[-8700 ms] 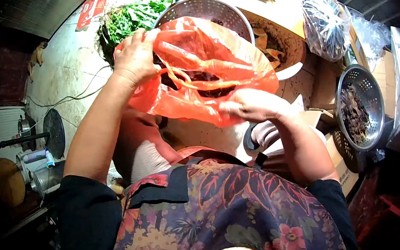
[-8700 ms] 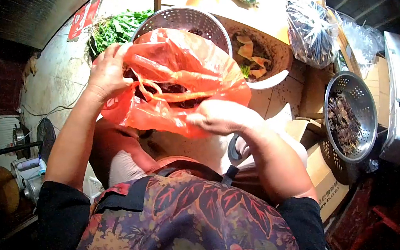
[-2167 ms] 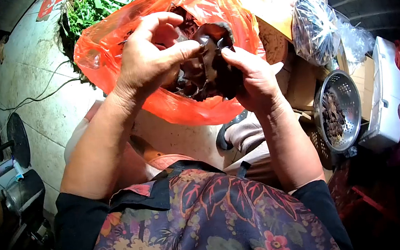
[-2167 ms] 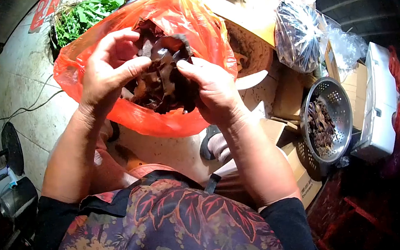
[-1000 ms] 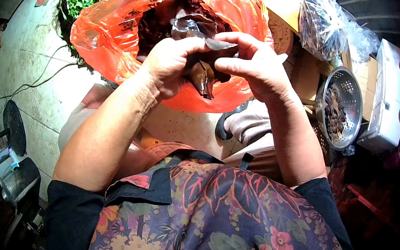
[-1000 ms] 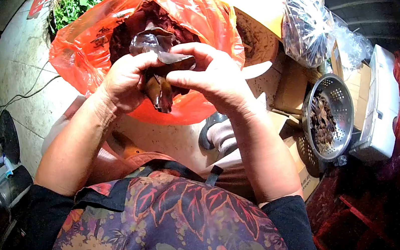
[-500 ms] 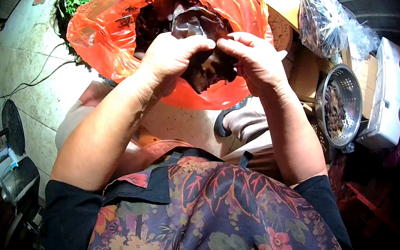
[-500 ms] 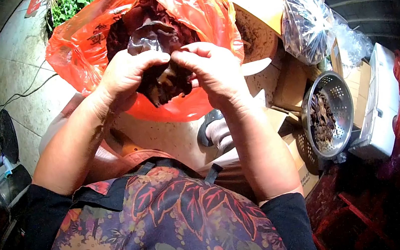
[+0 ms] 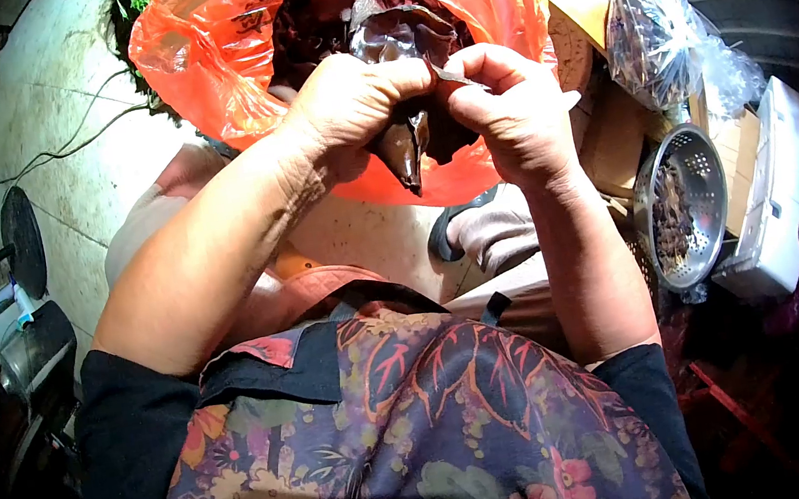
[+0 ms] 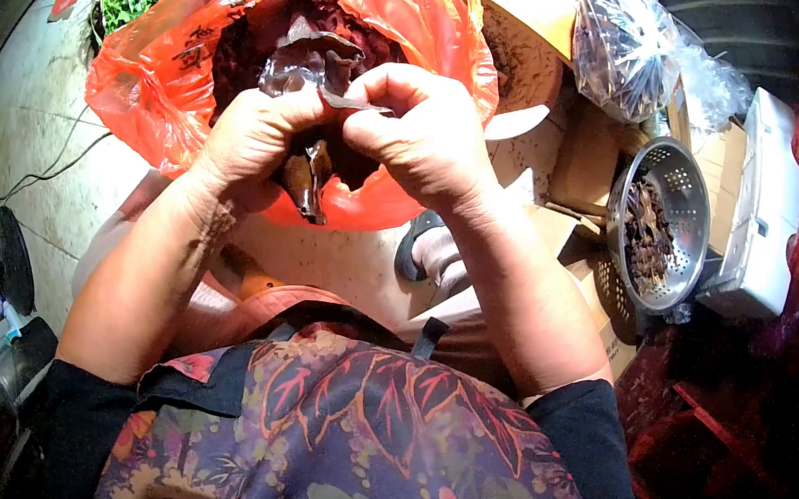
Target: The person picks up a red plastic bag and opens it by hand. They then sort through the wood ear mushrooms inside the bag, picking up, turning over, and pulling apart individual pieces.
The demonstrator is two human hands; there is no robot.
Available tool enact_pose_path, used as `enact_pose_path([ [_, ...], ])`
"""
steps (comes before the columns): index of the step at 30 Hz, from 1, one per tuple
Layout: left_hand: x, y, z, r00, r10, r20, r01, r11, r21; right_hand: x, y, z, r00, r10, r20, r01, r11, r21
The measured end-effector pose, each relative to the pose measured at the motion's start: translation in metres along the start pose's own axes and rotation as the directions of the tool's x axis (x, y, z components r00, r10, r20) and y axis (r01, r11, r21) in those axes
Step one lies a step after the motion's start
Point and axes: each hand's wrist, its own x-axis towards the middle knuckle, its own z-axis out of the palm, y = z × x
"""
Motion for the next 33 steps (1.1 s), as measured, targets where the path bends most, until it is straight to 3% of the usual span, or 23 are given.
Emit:
enact_pose_path([
  [3, -0.010, 0.009, 0.005, 0.994, -0.105, 0.030, 0.107, 0.992, -0.072, -0.002, -0.008, 0.001, 1.000, -0.003, 0.027, 0.004, 0.998, -0.058],
  [5, -0.005, 0.010, 0.003, 0.993, -0.097, 0.074, 0.101, 0.993, -0.053, 0.002, -0.006, -0.003, 0.998, -0.051, -0.027, 0.050, 0.999, -0.008],
  [7, 0.000, 0.010, 0.005, 0.998, 0.035, 0.043, -0.028, 0.986, -0.165, 0.004, -0.004, -0.006, 0.993, 0.053, -0.101, -0.034, 0.983, 0.182],
  [9, 0.001, 0.013, 0.002, 0.985, 0.114, 0.126, -0.085, 0.973, -0.215, 0.005, -0.011, -0.014, 0.981, 0.178, -0.076, -0.163, 0.972, 0.170],
  [12, 0.004, 0.013, -0.007, 0.985, 0.039, 0.166, -0.025, 0.996, -0.085, 0.005, -0.005, -0.014, 0.987, 0.138, -0.076, -0.119, 0.969, 0.218],
  [14, 0.001, 0.013, -0.005, 0.996, 0.079, 0.038, -0.078, 0.997, -0.012, 0.004, -0.002, -0.014, 0.981, 0.157, -0.111, -0.130, 0.968, 0.215],
  [20, 0.003, 0.007, -0.001, 0.991, 0.119, -0.054, -0.124, 0.988, -0.091, 0.009, 0.007, -0.015, 0.976, 0.132, -0.172, -0.089, 0.968, 0.235],
  [24, 0.007, 0.011, -0.005, 0.978, 0.147, -0.146, -0.159, 0.985, -0.071, 0.006, -0.003, -0.012, 0.964, 0.095, -0.247, 0.004, 0.928, 0.373],
  [33, 0.012, 0.018, -0.016, 0.979, 0.067, -0.194, -0.105, 0.976, -0.193, 0.008, -0.005, -0.029, 0.949, 0.110, -0.297, -0.003, 0.941, 0.338],
])
